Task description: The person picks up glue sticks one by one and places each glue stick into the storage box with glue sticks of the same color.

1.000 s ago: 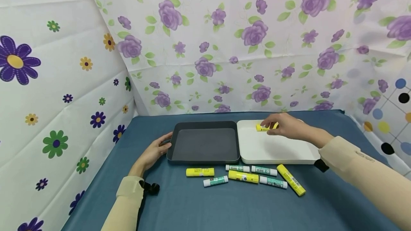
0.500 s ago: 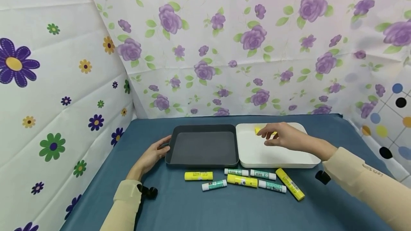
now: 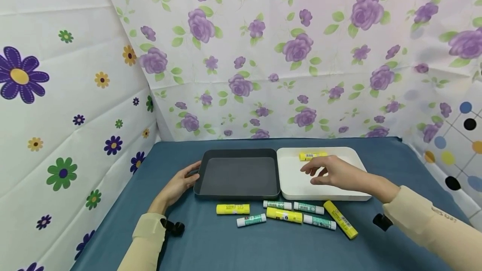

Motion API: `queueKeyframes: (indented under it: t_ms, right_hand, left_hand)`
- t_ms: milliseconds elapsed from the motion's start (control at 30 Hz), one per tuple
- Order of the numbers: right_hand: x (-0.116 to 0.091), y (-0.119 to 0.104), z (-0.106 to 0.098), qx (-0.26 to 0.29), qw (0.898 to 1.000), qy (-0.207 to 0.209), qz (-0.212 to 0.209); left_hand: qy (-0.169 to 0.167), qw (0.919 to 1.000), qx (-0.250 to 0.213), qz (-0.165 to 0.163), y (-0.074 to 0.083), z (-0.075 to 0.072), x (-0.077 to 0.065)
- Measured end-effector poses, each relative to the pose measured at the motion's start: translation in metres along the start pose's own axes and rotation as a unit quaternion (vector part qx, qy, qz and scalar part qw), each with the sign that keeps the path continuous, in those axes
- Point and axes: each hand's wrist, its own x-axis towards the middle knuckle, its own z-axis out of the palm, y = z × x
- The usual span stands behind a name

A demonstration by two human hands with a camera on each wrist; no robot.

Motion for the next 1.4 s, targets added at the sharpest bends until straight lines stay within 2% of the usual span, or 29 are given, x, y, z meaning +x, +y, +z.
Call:
queueKeyframes:
  t_ms: [300,567,967,1400]
  right_hand:
    - [-0.014,0.001,0.014,0.034,0.999,-0.016,-0.018]
    - [-0.025,0.000,0.029,0.086,0.995,-0.050,-0.002]
    - [-0.036,0.004,0.050,0.116,0.991,-0.068,0.002]
    - [-0.044,0.006,0.063,0.055,0.997,-0.062,0.000]
  left_hand:
    - [0.002,1.0000,-0.001,-0.001,0.002,0.001,0.000]
    - [0.004,1.0000,0.002,0.001,0.000,0.000,0.000]
    - [0.001,1.0000,0.001,0.000,0.001,0.001,0.001]
    - [0.004,1.0000,-0.003,0.001,0.000,0.001,0.001]
